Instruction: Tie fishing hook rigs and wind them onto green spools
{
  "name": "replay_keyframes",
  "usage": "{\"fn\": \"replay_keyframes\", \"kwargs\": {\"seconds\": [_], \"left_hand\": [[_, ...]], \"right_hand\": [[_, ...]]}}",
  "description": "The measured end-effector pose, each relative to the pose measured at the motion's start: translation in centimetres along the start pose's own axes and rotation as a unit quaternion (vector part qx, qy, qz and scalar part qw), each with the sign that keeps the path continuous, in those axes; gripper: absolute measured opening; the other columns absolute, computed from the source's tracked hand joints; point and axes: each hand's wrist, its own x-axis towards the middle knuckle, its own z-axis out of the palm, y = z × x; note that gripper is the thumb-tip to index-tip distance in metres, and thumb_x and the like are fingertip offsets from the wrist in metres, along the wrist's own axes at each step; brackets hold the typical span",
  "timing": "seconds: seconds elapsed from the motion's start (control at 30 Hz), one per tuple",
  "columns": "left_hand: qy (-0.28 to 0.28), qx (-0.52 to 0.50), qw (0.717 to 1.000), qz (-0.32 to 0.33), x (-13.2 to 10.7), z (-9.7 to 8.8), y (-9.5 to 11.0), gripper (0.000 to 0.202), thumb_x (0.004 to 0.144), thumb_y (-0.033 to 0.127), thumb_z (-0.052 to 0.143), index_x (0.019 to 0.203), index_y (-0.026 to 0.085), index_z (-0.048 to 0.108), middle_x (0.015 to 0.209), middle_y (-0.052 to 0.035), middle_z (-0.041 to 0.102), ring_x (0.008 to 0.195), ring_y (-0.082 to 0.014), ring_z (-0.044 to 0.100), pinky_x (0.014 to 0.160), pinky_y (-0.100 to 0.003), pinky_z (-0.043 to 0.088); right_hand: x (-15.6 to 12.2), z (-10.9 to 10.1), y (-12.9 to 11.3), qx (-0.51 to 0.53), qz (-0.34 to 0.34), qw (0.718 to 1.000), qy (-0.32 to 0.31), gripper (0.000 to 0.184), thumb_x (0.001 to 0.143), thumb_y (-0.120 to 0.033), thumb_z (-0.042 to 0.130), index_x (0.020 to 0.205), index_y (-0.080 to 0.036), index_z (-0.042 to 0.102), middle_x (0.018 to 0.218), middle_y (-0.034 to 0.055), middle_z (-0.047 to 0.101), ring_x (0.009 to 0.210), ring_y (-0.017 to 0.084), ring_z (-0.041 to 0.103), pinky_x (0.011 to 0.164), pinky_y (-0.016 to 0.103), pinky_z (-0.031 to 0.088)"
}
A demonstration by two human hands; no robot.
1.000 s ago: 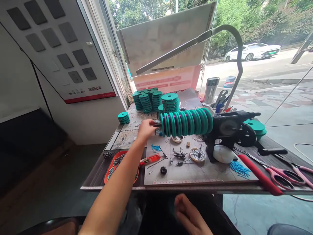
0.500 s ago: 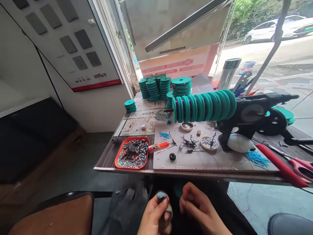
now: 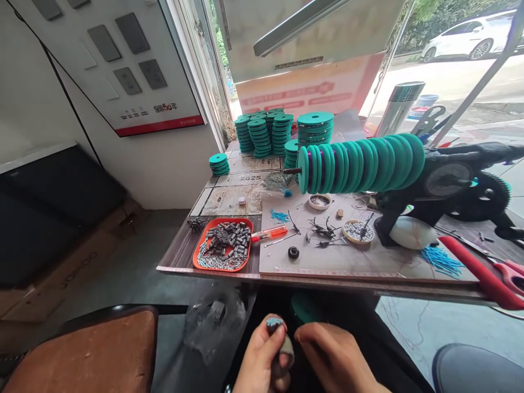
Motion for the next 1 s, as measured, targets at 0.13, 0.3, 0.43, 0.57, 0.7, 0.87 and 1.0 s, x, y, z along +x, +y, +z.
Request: {"fn": "replay_keyframes", "kwargs": {"seconds": [0.13,0.3,0.43,0.57,0.7,0.87,1.0], "left_hand": [[0.02,-0.008,1.0,-0.012,-0.05,0.14,0.06,0.066,0.042,0.057,0.081,0.072,0.019,0.036,0.04,0.0098,0.037,0.035,-0.0005,0.019,0.036,-0.015,0.005],[0.04,-0.019,0.999,-0.03,-0.26,0.27,0.19,0.067,0.037,0.053,0.083,0.072,0.019,0.038,0.04,0.0095,0.038,0.036,-0.0006,0.021,0.037,-0.015,0.005],[0.03,-0.02,0.999,-0.019,-0.17,0.18,0.18,0.065,0.039,0.053,0.083,0.07,0.019,0.036,0.04,0.0093,0.039,0.035,-0.0005,0.018,0.037,-0.015,0.005],[0.018,-0.013,1.0,0.004,-0.27,0.23,0.06,0.059,0.046,0.049,0.082,0.068,0.019,0.036,0.041,0.0084,0.04,0.036,-0.0013,0.02,0.037,-0.016,0.005],[0.035,-0.028,0.999,0.0,-0.6,0.42,0.23,0.051,0.051,0.042,0.08,0.07,0.018,0.039,0.042,0.0078,0.042,0.037,-0.0005,0.021,0.039,-0.014,0.005],[0.031,-0.043,0.998,-0.044,-0.45,0.21,0.41,0.052,0.043,0.041,0.081,0.07,0.016,0.045,0.037,0.0077,0.041,0.033,0.0006,0.016,0.037,-0.015,0.004],[0.037,-0.052,0.996,-0.056,-0.44,0.25,0.67,0.053,0.039,0.04,0.082,0.071,0.015,0.047,0.038,0.0075,0.043,0.033,0.0013,0.015,0.037,-0.014,0.004]], "right_hand": [[0.08,0.06,-0.04,-0.008,-0.002,1.0,0.0,0.018,0.095,-0.016,0.035,0.083,-0.018,0.048,0.062,0.0002,0.059,0.052,0.009,0.057,0.053,0.016,0.042],[0.03,0.12,-0.08,-0.017,-0.011,1.0,0.006,0.019,0.095,-0.015,0.035,0.082,-0.017,0.049,0.061,-0.0003,0.059,0.05,0.008,0.056,0.052,0.016,0.041],[0.06,0.17,-0.13,-0.022,-0.015,1.0,0.007,0.019,0.095,-0.015,0.034,0.082,-0.018,0.048,0.061,-0.0005,0.059,0.05,0.008,0.055,0.051,0.017,0.04],[0.11,0.22,-0.14,-0.027,-0.016,0.999,0.005,0.019,0.097,-0.016,0.033,0.084,-0.018,0.046,0.062,-0.0013,0.06,0.05,0.008,0.056,0.05,0.017,0.039],[0.05,0.25,-0.12,-0.032,-0.008,0.999,0.003,0.019,0.097,-0.017,0.032,0.084,-0.018,0.046,0.063,-0.0009,0.061,0.051,0.009,0.057,0.05,0.017,0.04],[-0.15,0.31,0.01,-0.03,-0.003,1.0,-0.003,0.02,0.096,-0.016,0.032,0.082,-0.018,0.046,0.062,-0.0003,0.06,0.051,0.009,0.057,0.051,0.018,0.04],[-0.18,0.38,-0.04,-0.031,0.001,0.999,-0.012,0.018,0.095,-0.015,0.033,0.083,-0.018,0.046,0.062,-0.0007,0.06,0.051,0.009,0.056,0.05,0.018,0.039]]}}
